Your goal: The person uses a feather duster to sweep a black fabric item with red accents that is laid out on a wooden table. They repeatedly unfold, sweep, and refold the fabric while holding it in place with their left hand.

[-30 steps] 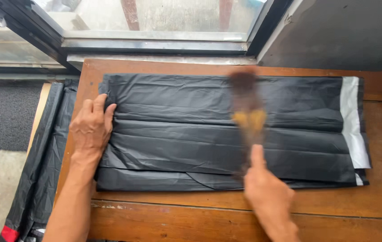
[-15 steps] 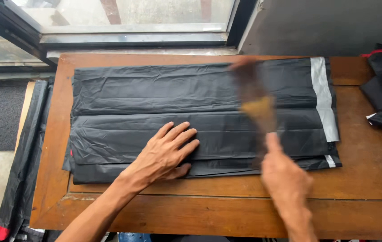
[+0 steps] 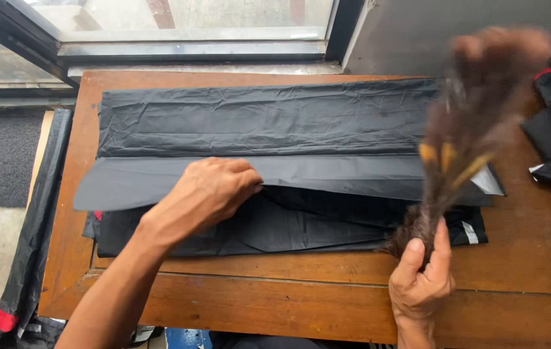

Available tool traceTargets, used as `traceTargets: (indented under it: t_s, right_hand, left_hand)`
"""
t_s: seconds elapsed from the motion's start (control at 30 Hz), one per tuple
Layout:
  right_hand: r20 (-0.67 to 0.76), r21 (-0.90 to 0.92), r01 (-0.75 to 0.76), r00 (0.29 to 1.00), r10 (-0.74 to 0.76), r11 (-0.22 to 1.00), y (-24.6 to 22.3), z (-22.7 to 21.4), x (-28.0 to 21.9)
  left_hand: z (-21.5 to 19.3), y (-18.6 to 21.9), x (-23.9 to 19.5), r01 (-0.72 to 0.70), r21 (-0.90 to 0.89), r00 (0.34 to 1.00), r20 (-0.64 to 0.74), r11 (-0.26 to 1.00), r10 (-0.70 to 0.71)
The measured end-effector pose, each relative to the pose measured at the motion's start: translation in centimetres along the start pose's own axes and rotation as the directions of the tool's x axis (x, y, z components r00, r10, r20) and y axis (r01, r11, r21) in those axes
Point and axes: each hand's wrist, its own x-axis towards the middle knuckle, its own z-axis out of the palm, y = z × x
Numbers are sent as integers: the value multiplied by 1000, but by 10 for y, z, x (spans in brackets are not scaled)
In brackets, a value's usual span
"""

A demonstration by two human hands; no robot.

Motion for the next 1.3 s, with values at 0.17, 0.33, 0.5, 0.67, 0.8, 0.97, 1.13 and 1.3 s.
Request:
traceTargets:
  t_s: [0.17, 0.33, 0.5, 0.67, 0.8, 0.97, 1.13, 1.3]
  right_hand:
    - [-192, 1, -13, 981, 13, 1000, 5, 6, -5]
    - [-99, -50, 71, 992, -76, 996, 3, 5, -7]
    - [17, -70, 258, 966, -258, 964, -2, 7, 2]
    - [253, -33, 444, 870, -423, 895, -40, 11, 16]
    - [313, -430, 192, 948, -54, 882, 20, 14, 30]
    - [108, -645, -79, 975, 193, 760, 66, -9, 60]
    - [18, -454, 62, 998, -60, 889, 39, -26, 33]
    - [13, -378, -33, 999, 40, 925, -19, -18, 9]
  left_hand:
    - [-3, -31, 32, 90, 380, 986, -168, 921, -27]
    - [-5, -54, 72, 226, 546, 876, -476, 807, 77]
    - [31, -15, 69, 179, 333, 874, -485, 926, 5]
    - [103, -7, 59, 208, 236, 916, -388, 949, -104]
    - [113, -8, 58, 261, 223, 907, -391, 939, -159]
    - [117, -7, 57, 271, 236, 909, -382, 933, -167]
    - [117, 2, 52, 260, 226, 917, -362, 939, -167]
    - [113, 24, 48, 199, 146, 935, -326, 969, -143]
